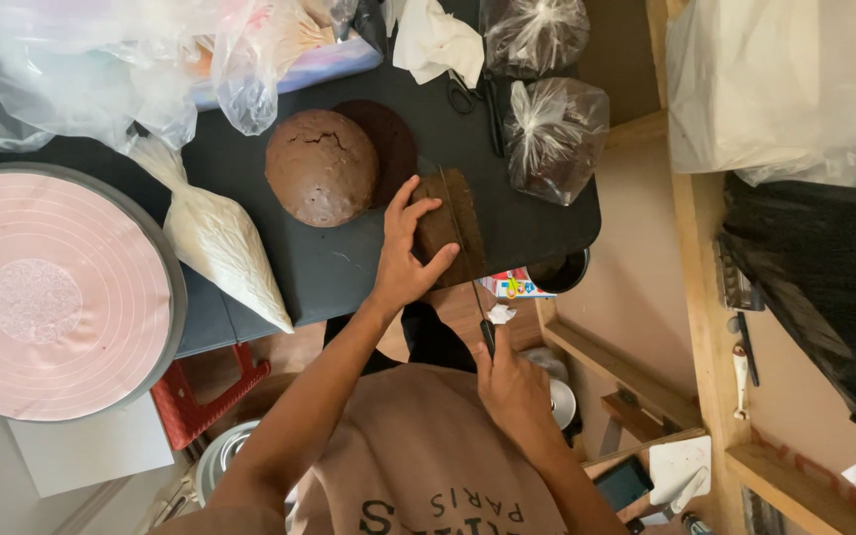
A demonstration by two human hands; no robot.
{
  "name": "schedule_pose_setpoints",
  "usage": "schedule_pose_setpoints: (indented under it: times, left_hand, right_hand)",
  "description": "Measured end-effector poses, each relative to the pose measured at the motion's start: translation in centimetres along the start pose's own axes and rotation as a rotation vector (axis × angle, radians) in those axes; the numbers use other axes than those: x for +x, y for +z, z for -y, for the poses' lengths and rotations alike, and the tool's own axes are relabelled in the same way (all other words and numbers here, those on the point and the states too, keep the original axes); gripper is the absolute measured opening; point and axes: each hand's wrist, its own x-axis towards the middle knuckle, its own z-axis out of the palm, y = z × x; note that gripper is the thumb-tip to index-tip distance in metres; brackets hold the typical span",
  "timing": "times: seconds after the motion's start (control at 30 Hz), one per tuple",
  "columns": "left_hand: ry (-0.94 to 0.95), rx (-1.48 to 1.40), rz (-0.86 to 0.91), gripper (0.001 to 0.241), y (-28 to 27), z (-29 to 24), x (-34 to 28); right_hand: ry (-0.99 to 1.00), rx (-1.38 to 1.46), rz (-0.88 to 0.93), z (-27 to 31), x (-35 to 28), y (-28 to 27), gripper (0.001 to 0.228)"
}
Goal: The person removes chocolate cakes from their tins and then uses a serrated knife to slice them horizontally.
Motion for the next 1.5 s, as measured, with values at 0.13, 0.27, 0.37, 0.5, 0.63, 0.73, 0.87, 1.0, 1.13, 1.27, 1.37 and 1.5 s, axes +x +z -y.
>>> schedule_pose_setpoints:
  times: [0.13, 0.27, 0.37, 0.5, 0.63, 0.73, 0.87, 1.0, 1.13, 1.27, 1.37, 1.5]
  left_hand:
    - [-0.005, -0.004, -0.001, 0.061, -0.2, 0.2, 0.0]
    - [-0.018, -0.011, 0.002, 0.06, -0.4, 0.1, 0.1]
    - [-0.012, -0.007, 0.008, 0.059, -0.3, 0.4, 0.1]
    - [0.01, 0.006, 0.018, 0.058, -0.1, 0.4, 0.0]
    - [0.001, -0.007, 0.019, 0.057, -0.1, 0.3, 0.1]
    - [0.013, 0.001, 0.021, 0.056, 0.0, 0.4, 0.1]
    - [0.013, 0.027, 0.02, 0.057, -0.2, 0.3, 0.4]
    - [-0.06, -0.008, 0.026, 0.061, -0.5, -0.3, 0.7]
    - [-0.056, -0.03, 0.038, 0.063, -0.7, 0.2, 0.4]
    - [0.012, 0.006, 0.056, 0.062, -0.6, 0.5, 0.0]
    - [0.032, 0.02, 0.056, 0.062, -0.4, 0.6, 0.0]
    - [0.044, 0.042, 0.056, 0.062, -0.6, 0.3, -0.1]
  right_hand:
    - [-0.016, 0.012, 0.005, 0.7, 0.3, -0.5, 0.034]
    - [-0.007, 0.007, 0.051, 0.9, 0.5, -0.5, 0.029]
    - [-0.032, -0.002, 0.014, 0.7, 0.9, -0.2, 0.029]
    - [0.007, -0.08, 0.02, 1.1, 2.0, -0.3, 0.032]
    - [0.018, -0.044, 0.028, 2.1, 3.2, -0.7, 0.042]
    - [0.026, -0.039, 0.026, 1.8, 4.1, -0.1, 0.039]
    - [0.011, -0.069, 0.004, 1.2, 3.9, 0.1, 0.039]
    - [0.003, 0.054, 0.013, 1.4, 1.9, -0.5, 0.04]
    - [-0.025, -0.049, -0.03, 0.2, 0.3, 0.5, 0.036]
    - [0.055, -0.029, 0.069, 0.4, 0.7, 0.2, 0.039]
    - [0.08, -0.024, 0.095, 1.6, 2.5, -0.6, 0.041]
    - [0.038, -0.016, 0.023, 0.9, 4.5, 1.0, 0.043]
